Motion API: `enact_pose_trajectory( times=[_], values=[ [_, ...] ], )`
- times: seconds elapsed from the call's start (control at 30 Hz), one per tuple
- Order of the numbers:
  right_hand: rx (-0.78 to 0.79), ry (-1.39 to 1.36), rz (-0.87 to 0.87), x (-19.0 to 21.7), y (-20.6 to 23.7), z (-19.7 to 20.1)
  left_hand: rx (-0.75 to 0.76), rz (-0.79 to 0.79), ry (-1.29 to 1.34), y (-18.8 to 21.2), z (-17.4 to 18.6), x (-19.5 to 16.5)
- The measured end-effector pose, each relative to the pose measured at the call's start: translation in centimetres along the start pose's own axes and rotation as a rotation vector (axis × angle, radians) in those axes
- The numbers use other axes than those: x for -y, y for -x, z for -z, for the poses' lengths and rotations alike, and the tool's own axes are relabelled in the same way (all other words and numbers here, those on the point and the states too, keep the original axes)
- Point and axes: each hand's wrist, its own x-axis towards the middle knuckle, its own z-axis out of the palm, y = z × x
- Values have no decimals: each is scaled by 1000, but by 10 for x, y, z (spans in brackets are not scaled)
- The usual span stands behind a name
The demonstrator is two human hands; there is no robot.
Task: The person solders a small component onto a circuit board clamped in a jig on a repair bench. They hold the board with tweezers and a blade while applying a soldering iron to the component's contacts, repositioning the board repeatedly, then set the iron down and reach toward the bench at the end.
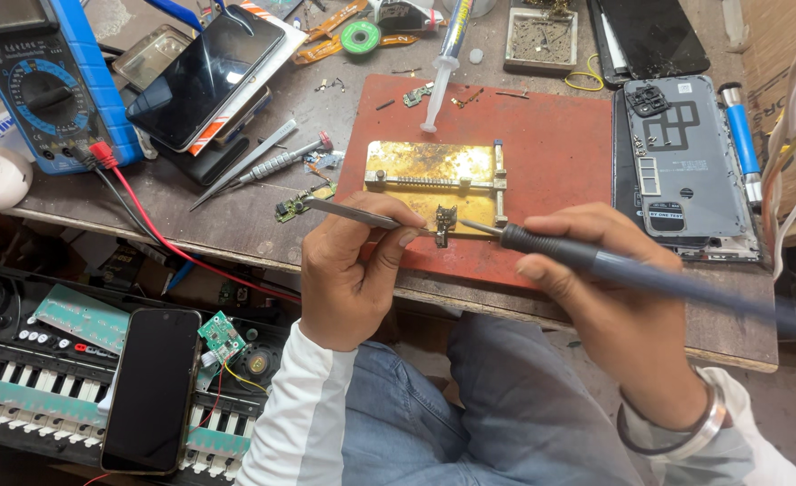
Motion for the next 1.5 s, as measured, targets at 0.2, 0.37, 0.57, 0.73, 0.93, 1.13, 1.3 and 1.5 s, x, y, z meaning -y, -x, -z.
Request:
enact_pose_trajectory(
  times=[0.2,0.37,0.57,0.73,0.93,1.13,1.3,1.5],
  values=[
    [48,-12,16,7,-12,1,2,15,8,1,-1,0],
    [26,-3,-2,2,-18,-11,-8,-7,10,0,-1,0],
    [10,59,-29,-1,-16,-10,1,-3,3,1,-1,0],
    [-34,18,-90,-1,-18,-13,-6,-1,7,1,0,0],
    [18,108,21,1,-20,-14,1,-5,1,1,0,0],
    [52,111,9,3,-21,-14,3,7,-4,1,-1,0],
    [54,179,41,4,-21,-14,3,-3,7,1,0,-2],
    [58,158,39,4,-21,-14,0,-13,-5,0,0,-2]
  ],
)
